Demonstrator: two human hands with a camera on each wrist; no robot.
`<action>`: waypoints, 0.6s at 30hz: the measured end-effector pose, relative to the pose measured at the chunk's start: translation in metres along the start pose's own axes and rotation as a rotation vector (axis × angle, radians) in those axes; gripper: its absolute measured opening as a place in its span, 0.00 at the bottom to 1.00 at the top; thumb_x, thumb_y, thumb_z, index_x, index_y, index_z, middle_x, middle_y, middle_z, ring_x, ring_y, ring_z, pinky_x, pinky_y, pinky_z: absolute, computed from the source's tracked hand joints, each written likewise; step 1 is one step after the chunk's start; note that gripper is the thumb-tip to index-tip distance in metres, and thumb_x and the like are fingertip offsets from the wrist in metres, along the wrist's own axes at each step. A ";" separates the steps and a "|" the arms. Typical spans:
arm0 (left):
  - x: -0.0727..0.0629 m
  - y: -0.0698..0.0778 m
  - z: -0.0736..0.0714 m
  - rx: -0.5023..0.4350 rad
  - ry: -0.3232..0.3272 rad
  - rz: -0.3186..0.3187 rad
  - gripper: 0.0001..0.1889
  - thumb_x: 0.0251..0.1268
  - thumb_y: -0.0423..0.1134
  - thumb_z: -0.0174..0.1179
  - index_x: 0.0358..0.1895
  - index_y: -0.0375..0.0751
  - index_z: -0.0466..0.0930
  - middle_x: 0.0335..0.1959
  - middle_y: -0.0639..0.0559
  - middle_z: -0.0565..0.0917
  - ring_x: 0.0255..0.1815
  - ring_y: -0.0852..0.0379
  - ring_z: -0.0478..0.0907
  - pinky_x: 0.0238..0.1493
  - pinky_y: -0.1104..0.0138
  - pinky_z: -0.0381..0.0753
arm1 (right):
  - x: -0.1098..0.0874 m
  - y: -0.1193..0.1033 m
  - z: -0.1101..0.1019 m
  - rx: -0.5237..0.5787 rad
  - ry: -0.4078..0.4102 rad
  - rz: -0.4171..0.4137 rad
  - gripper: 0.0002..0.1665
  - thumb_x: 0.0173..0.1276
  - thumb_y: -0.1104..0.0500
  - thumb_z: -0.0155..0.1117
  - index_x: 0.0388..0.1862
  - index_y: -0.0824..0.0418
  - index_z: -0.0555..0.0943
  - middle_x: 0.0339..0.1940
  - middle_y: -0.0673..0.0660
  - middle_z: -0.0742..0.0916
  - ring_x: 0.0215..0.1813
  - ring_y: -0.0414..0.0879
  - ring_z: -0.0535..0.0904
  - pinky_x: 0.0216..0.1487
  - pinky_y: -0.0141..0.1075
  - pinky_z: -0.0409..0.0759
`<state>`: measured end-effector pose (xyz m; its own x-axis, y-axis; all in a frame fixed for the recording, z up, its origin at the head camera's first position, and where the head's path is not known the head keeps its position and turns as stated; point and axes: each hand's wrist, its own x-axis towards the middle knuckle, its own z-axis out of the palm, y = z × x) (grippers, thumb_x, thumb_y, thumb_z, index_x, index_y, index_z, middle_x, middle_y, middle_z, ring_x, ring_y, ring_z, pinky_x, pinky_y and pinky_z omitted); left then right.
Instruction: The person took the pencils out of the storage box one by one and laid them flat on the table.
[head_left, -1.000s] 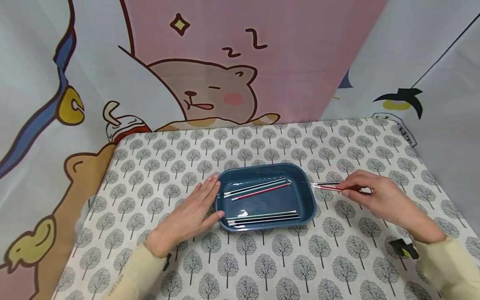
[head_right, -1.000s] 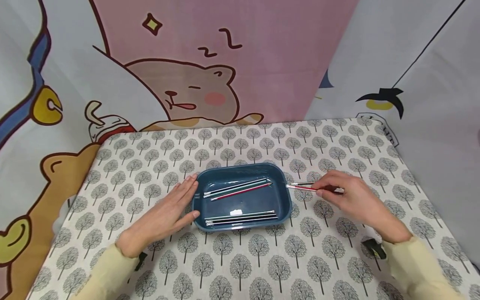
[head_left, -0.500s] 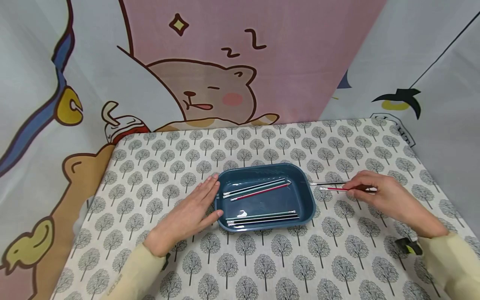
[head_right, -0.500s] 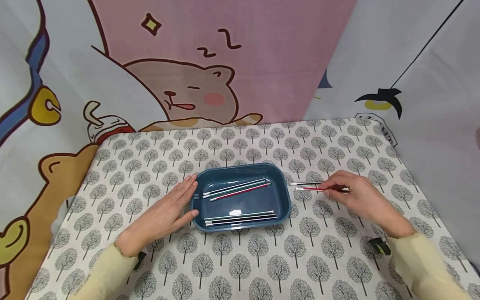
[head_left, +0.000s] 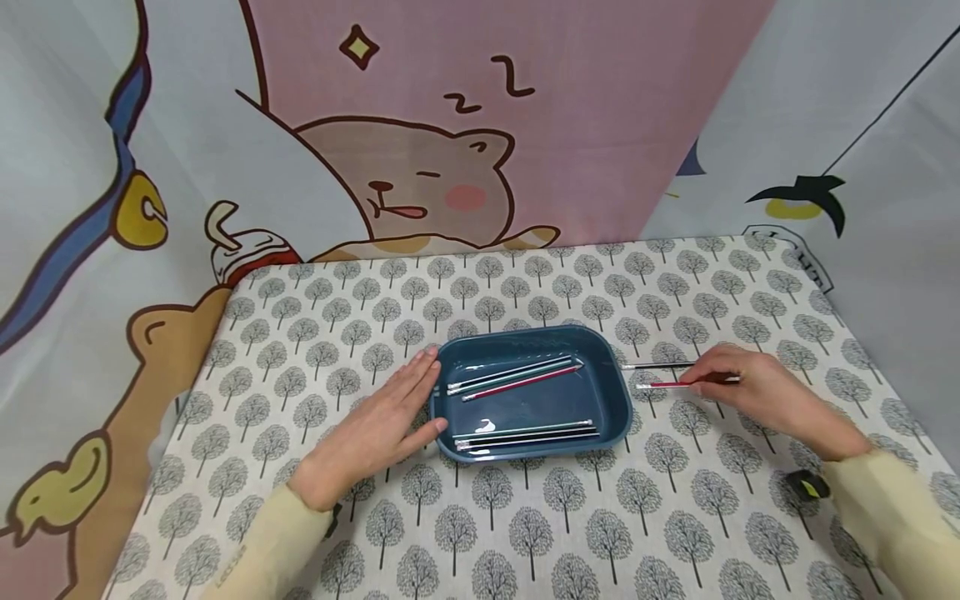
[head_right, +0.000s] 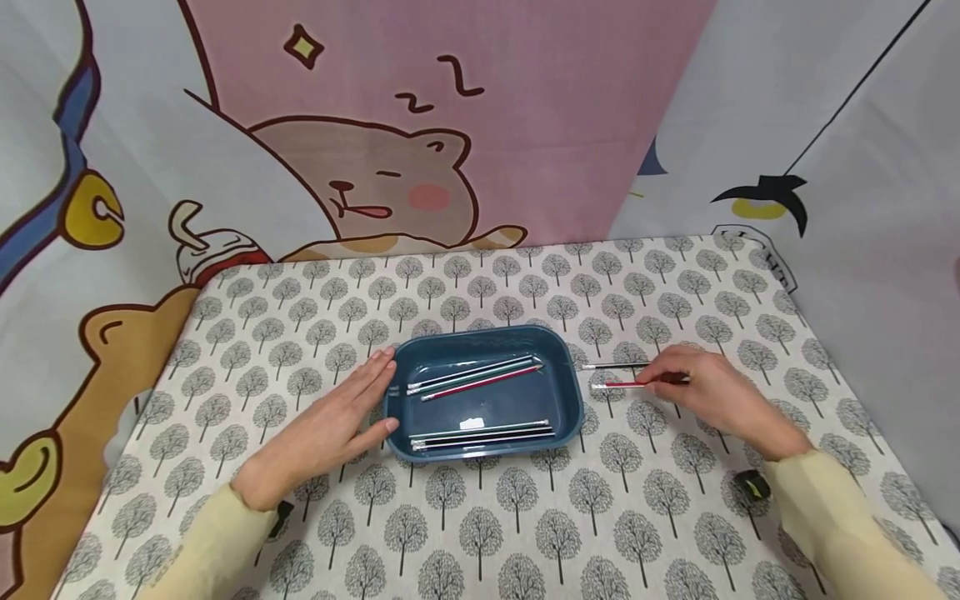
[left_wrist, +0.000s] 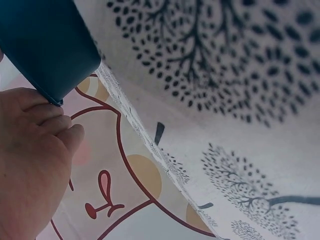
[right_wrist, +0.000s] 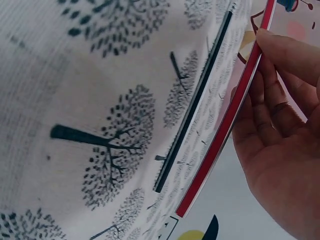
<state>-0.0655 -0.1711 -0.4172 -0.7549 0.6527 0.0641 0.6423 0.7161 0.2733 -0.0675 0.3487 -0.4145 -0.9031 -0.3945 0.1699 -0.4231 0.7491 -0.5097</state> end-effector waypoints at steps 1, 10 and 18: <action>0.000 0.000 0.000 0.000 0.002 0.002 0.42 0.81 0.59 0.50 0.81 0.31 0.51 0.85 0.39 0.47 0.85 0.44 0.46 0.81 0.49 0.57 | 0.000 0.001 0.001 0.003 -0.004 0.001 0.20 0.58 0.71 0.77 0.42 0.48 0.91 0.42 0.43 0.88 0.38 0.32 0.79 0.32 0.27 0.79; 0.000 -0.001 0.000 -0.007 0.008 0.008 0.42 0.82 0.62 0.45 0.82 0.32 0.50 0.86 0.41 0.45 0.85 0.44 0.47 0.80 0.48 0.58 | 0.003 0.009 0.008 0.071 -0.030 0.013 0.19 0.58 0.73 0.76 0.42 0.51 0.91 0.40 0.44 0.87 0.36 0.34 0.78 0.30 0.28 0.80; 0.000 0.000 0.000 -0.018 -0.001 -0.007 0.42 0.81 0.60 0.48 0.82 0.33 0.50 0.86 0.46 0.40 0.85 0.44 0.46 0.81 0.49 0.57 | 0.006 0.012 0.013 0.084 -0.070 0.017 0.17 0.60 0.71 0.76 0.42 0.51 0.91 0.38 0.42 0.87 0.38 0.33 0.79 0.34 0.29 0.83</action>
<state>-0.0652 -0.1711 -0.4173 -0.7591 0.6480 0.0614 0.6347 0.7159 0.2910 -0.0769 0.3482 -0.4304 -0.9016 -0.4202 0.1024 -0.3971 0.7104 -0.5811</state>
